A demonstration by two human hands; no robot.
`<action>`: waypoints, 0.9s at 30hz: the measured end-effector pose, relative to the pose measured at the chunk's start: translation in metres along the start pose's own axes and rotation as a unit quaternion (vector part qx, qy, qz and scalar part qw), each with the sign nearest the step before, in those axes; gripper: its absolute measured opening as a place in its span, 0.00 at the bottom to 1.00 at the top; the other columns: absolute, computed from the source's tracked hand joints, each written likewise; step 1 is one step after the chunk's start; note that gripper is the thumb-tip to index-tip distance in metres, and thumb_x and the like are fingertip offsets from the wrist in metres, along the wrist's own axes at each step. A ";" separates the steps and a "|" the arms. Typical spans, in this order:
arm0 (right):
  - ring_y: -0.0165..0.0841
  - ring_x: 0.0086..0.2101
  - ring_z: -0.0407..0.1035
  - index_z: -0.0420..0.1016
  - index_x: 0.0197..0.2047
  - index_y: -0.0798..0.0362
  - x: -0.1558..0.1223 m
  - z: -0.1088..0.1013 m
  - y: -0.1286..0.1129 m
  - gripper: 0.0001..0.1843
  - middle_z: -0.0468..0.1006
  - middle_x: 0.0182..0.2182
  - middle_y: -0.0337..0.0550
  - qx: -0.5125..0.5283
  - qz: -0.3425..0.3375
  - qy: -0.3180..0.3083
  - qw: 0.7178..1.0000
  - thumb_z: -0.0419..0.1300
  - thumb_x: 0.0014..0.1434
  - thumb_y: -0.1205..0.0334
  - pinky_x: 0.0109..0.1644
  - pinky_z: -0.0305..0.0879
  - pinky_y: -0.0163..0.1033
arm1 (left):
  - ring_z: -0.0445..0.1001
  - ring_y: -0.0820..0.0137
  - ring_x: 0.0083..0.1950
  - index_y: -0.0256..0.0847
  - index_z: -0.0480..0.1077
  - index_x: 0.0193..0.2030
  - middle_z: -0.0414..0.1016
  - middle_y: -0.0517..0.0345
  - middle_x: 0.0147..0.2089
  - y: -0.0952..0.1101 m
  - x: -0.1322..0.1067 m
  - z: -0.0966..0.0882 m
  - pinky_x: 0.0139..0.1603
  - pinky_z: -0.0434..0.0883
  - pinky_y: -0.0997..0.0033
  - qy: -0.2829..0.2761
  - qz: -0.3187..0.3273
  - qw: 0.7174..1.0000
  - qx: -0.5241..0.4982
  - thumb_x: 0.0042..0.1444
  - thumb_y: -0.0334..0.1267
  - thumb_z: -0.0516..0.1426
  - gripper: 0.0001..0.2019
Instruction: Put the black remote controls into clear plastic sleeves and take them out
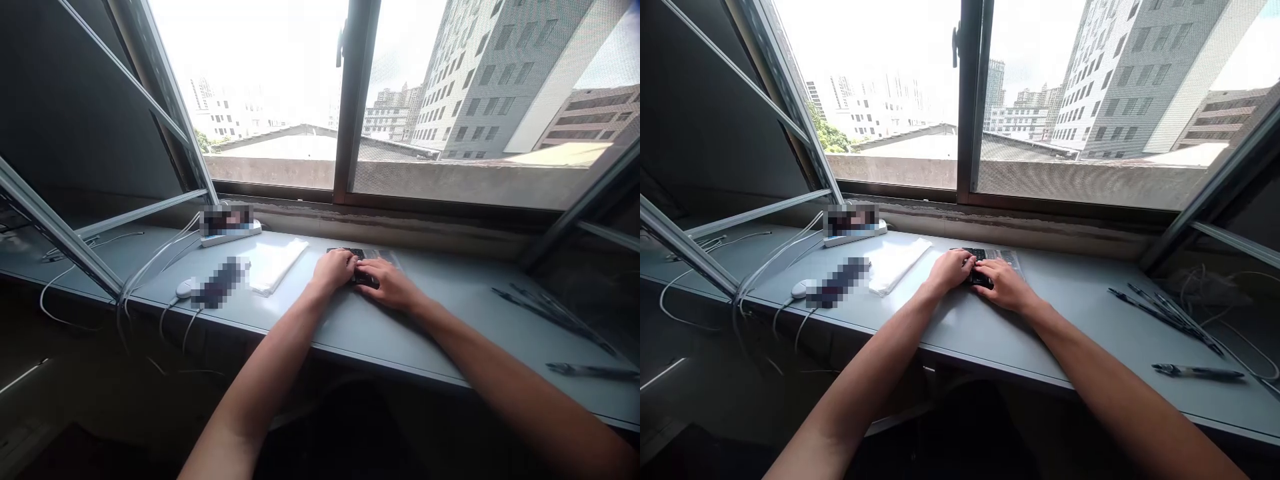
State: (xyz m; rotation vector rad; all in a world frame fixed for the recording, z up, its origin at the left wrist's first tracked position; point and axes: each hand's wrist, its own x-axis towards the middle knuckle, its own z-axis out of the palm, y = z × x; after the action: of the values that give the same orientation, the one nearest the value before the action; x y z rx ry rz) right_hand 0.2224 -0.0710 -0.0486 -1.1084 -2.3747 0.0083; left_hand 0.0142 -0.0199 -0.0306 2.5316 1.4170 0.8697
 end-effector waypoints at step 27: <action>0.53 0.64 0.74 0.83 0.63 0.48 0.000 0.000 -0.003 0.24 0.82 0.62 0.54 0.031 0.018 0.029 0.999 0.69 0.69 0.47 0.72 0.68 0.63 | 0.63 0.46 0.78 0.34 0.64 0.77 0.61 0.36 0.80 -0.031 0.006 -0.014 0.78 0.63 0.48 0.168 -0.137 0.975 -0.048 0.73 0.39 0.52 0.28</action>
State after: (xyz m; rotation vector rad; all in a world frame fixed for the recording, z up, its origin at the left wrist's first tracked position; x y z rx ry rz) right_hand 0.2205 -0.0731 -0.0475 -1.1074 -2.2864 0.0609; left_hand -0.0135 -0.0005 -0.0277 2.1199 1.7160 1.3179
